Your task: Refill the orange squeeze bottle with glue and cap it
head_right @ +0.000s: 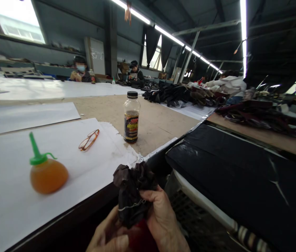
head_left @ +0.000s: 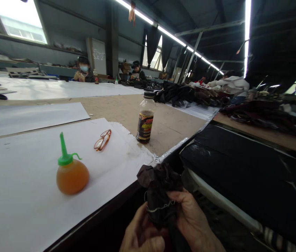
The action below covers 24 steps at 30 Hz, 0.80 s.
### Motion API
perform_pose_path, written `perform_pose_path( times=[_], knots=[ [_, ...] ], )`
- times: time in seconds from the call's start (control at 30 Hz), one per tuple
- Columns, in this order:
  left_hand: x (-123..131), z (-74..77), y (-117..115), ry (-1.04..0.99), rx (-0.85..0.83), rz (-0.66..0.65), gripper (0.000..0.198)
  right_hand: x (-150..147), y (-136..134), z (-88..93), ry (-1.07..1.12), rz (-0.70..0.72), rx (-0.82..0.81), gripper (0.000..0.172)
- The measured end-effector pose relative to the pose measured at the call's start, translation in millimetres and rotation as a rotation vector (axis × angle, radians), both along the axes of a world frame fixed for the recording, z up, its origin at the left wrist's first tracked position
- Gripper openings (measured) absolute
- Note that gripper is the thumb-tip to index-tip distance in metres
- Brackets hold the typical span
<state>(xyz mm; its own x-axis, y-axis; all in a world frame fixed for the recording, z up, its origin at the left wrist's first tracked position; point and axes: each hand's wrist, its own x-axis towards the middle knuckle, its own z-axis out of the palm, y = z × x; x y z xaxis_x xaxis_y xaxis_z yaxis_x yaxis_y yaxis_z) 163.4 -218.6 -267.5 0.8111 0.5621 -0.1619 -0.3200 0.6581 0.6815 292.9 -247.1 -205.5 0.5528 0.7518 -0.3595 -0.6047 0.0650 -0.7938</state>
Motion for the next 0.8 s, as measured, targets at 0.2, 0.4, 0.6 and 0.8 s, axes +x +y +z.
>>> perform_pose_path(
  times=[0.2, 0.4, 0.6, 0.8],
  knots=[
    [-6, 18.0, 20, -0.067, -0.12, 0.247, 0.062, -5, -10, -11.1, 0.045, 0.025, -0.058, 0.041],
    [-3, 22.6, 36, 0.124, -0.066, 0.349, 0.031, -5, -11, -14.3, -0.027, 0.024, -0.138, 0.041],
    [-11, 1.2, 27, 0.213, 0.498, 0.509, 0.011, -10, -6, -26.6, -0.186, -0.098, -0.228, 0.042],
    [-14, -16.6, 17, 0.221, 1.471, 0.579, 0.041, -29, -5, -24.9, -0.423, -0.069, -0.272, 0.04]
  ],
)
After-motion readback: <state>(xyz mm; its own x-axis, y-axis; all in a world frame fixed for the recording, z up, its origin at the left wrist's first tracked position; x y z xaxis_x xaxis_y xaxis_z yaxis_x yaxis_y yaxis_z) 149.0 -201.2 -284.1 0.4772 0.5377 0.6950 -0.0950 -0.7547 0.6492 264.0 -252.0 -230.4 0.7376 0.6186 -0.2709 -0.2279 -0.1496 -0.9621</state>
